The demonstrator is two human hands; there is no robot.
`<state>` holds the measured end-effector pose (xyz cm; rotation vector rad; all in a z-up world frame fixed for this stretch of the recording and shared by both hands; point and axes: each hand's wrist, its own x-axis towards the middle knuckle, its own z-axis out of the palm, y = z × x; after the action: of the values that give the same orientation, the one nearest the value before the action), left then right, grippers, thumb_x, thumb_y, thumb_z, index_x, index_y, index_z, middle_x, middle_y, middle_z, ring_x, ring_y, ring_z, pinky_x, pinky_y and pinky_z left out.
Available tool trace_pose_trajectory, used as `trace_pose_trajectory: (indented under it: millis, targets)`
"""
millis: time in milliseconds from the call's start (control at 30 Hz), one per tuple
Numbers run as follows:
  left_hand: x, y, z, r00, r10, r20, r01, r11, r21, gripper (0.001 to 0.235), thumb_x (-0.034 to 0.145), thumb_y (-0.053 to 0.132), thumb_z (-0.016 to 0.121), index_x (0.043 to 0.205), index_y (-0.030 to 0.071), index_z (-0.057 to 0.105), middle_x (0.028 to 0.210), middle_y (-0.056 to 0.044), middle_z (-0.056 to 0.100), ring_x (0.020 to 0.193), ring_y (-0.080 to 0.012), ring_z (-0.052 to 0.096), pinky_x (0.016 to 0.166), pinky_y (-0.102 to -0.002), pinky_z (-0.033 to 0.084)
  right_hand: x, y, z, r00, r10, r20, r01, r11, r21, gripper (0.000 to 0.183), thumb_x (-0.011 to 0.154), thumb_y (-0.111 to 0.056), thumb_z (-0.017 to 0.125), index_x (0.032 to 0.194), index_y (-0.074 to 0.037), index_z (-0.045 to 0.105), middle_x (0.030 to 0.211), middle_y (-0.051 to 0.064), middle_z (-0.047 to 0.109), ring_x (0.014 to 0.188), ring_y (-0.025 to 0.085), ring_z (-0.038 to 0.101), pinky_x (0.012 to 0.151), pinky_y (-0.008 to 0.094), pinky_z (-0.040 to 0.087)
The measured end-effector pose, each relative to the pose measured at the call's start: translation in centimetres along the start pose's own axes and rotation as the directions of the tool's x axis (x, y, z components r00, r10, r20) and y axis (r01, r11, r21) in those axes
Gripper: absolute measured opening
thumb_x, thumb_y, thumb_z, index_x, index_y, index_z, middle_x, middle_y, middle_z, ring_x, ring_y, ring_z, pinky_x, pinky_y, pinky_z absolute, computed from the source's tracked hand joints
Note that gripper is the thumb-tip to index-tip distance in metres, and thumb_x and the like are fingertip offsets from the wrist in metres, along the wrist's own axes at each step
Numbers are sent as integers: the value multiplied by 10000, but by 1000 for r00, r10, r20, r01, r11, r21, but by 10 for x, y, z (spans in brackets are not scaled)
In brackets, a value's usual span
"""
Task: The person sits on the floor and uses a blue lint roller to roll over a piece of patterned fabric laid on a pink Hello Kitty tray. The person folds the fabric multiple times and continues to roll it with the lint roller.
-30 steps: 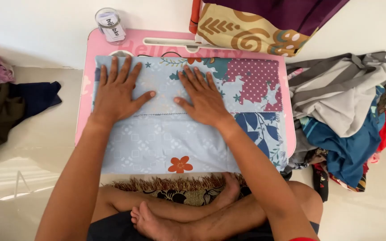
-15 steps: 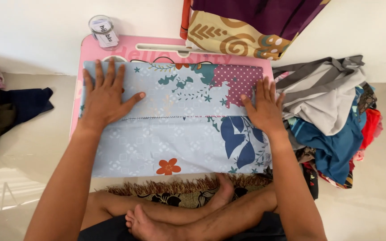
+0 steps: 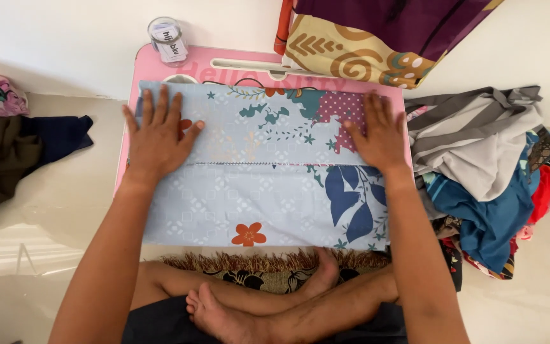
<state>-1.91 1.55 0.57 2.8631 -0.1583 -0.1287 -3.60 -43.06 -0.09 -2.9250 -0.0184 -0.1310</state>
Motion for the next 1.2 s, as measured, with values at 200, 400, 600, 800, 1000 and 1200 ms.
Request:
trace_pose_trajectory:
  millis: [200,400,600,800,1000,1200]
  targets:
    - [-58,-29,-17,974,-195,-112,181,976,-123,951,1000,709,379,1642,17,259,1688,-273,202,1562,-435,146,1224,-664,32,-73,27,-38,973,180,-148,-167,981,96,698,1081,-441,499,1600,2,351,1657,302,236,1507,517,226,1166,757,153]
    - [-160,-47,12,859,-511,5,330,548,-769,951,901,405,800,1599,-7,302,1561,-294,391,1354,-488,463,1112,-576,405,-205,44,-9,824,458,-334,-204,789,580,663,1033,-365,735,1491,15,444,1346,266,513,1287,458,521,983,565,486]
    - [-207,-37,39,854,-520,33,205,276,-939,621,936,243,830,1408,-59,562,1119,-259,686,1015,-317,693,878,-461,573,-234,22,16,748,652,128,-365,241,899,1008,925,-260,846,1574,2,121,1308,376,431,1206,487,564,948,620,531]
    - [-230,-44,51,829,-555,-70,76,236,-969,523,957,148,815,1362,-82,576,975,-206,703,806,-244,692,729,-376,598,-244,15,21,802,593,69,-202,161,966,723,900,-108,822,1486,33,422,916,50,637,827,150,681,698,254,556]
    - [-241,-57,72,855,-490,-171,-4,324,-946,447,930,122,832,1278,-72,630,812,-152,675,689,-177,625,630,-317,566,-255,44,35,798,588,-135,-132,389,912,350,1019,-65,683,1359,-55,596,835,85,704,723,57,545,620,234,463]
    - [-238,-16,43,675,-279,-683,-143,859,-492,490,929,103,842,1338,-47,618,1218,-198,591,1127,-372,629,912,-427,545,-258,22,17,672,424,-607,21,809,588,215,1106,-56,606,1317,-24,631,1083,175,654,1047,347,655,877,484,539]
